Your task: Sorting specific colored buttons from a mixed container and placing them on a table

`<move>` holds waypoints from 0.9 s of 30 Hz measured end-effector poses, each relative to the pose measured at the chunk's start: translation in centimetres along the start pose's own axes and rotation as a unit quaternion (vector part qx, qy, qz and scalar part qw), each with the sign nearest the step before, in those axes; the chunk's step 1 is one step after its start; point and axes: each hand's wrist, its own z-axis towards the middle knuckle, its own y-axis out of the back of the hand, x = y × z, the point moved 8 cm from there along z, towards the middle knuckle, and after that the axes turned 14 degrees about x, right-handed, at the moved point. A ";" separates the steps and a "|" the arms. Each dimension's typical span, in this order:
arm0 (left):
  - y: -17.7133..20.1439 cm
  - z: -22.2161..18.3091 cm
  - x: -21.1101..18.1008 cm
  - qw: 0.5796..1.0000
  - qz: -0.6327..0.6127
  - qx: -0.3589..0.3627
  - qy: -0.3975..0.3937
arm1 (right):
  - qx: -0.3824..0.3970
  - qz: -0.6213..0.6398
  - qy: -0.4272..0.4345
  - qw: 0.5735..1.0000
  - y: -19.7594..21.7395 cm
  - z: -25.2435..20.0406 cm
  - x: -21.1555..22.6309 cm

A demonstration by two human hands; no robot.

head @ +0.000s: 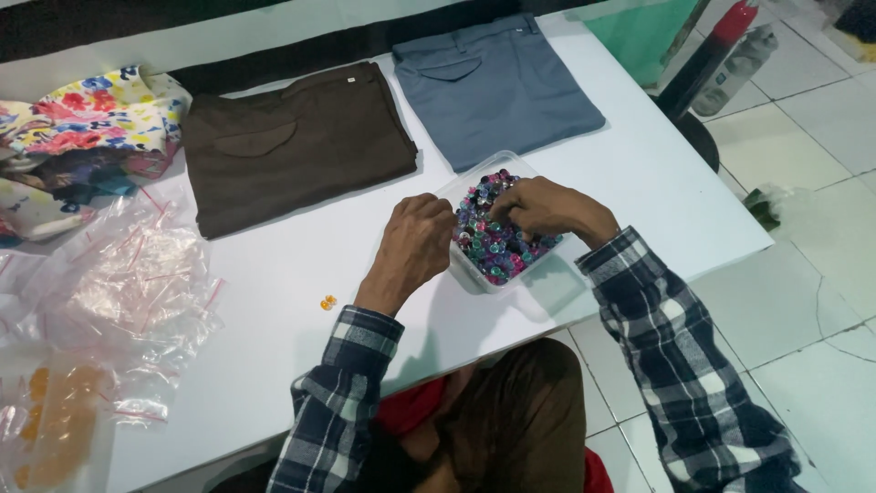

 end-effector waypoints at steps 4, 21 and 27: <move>-0.7 0.1 1.0 0.998 -0.049 0.040 0.028 | 0.008 0.034 0.013 0.999 -0.8 2.9 -1.3; 0.5 0.0 0.7 0.990 -0.128 0.056 0.032 | -0.045 0.082 0.024 0.995 2.0 0.5 -0.9; 0.6 0.1 0.4 0.990 -0.126 0.056 0.035 | -0.032 0.027 0.000 0.999 1.4 -1.1 -0.8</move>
